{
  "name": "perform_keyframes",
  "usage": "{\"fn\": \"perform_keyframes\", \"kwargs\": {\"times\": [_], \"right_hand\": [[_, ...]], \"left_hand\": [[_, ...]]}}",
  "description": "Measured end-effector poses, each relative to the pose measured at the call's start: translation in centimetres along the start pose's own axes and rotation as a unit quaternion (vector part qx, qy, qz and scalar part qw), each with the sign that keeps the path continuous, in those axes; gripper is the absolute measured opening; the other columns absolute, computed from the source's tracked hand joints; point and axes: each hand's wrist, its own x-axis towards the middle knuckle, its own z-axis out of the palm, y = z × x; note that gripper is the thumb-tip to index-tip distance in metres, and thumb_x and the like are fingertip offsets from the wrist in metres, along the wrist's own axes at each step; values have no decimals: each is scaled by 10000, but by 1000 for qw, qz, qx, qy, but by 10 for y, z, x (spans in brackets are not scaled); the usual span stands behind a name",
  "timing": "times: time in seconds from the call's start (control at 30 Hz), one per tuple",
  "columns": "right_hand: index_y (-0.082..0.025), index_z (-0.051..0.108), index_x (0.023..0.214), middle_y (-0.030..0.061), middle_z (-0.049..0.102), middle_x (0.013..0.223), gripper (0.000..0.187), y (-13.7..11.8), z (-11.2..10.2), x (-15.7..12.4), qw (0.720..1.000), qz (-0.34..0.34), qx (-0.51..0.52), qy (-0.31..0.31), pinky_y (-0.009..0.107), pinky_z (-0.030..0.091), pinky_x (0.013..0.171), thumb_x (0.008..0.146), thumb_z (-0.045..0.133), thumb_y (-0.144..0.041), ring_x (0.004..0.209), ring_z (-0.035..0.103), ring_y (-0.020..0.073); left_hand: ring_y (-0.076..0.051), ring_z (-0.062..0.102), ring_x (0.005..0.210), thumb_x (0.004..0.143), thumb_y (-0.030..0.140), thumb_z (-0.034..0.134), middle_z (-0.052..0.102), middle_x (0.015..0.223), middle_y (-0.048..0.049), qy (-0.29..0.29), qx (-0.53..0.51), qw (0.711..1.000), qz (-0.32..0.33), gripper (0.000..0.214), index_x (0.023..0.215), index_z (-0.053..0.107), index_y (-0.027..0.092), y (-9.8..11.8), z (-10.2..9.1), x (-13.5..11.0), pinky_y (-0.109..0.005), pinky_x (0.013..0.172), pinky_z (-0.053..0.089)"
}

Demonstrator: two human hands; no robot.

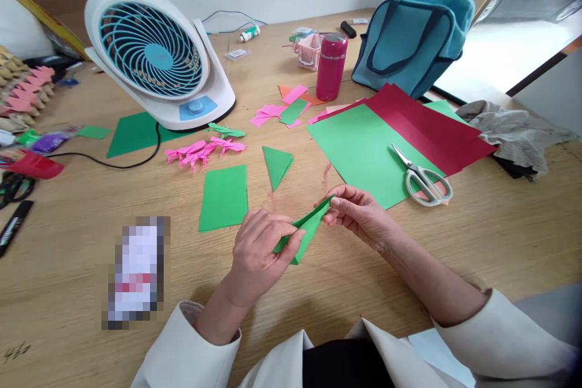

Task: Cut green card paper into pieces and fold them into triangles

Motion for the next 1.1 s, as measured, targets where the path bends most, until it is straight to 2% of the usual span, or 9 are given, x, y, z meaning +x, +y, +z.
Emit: {"fn": "perform_keyframes", "kwargs": {"times": [0.87,1.1], "right_hand": [[-182,692,758,-5,731,650,275,-1,1,0,1000,-4,0,20,222,571,596,658,876,-360,562,700,119],[-186,690,739,-23,700,615,280,-1,0,0,999,-11,-17,28,222,556,627,663,872,-384,570,677,102]], "left_hand": [[-162,635,761,834,126,683,696,823,-22,0,4,1000,3,130,825,586,213,0,0,-1,-348,734,452],[-148,636,762,847,121,669,684,797,-2,9,-27,999,-38,124,813,590,210,-1,0,1,-332,753,458]]}}
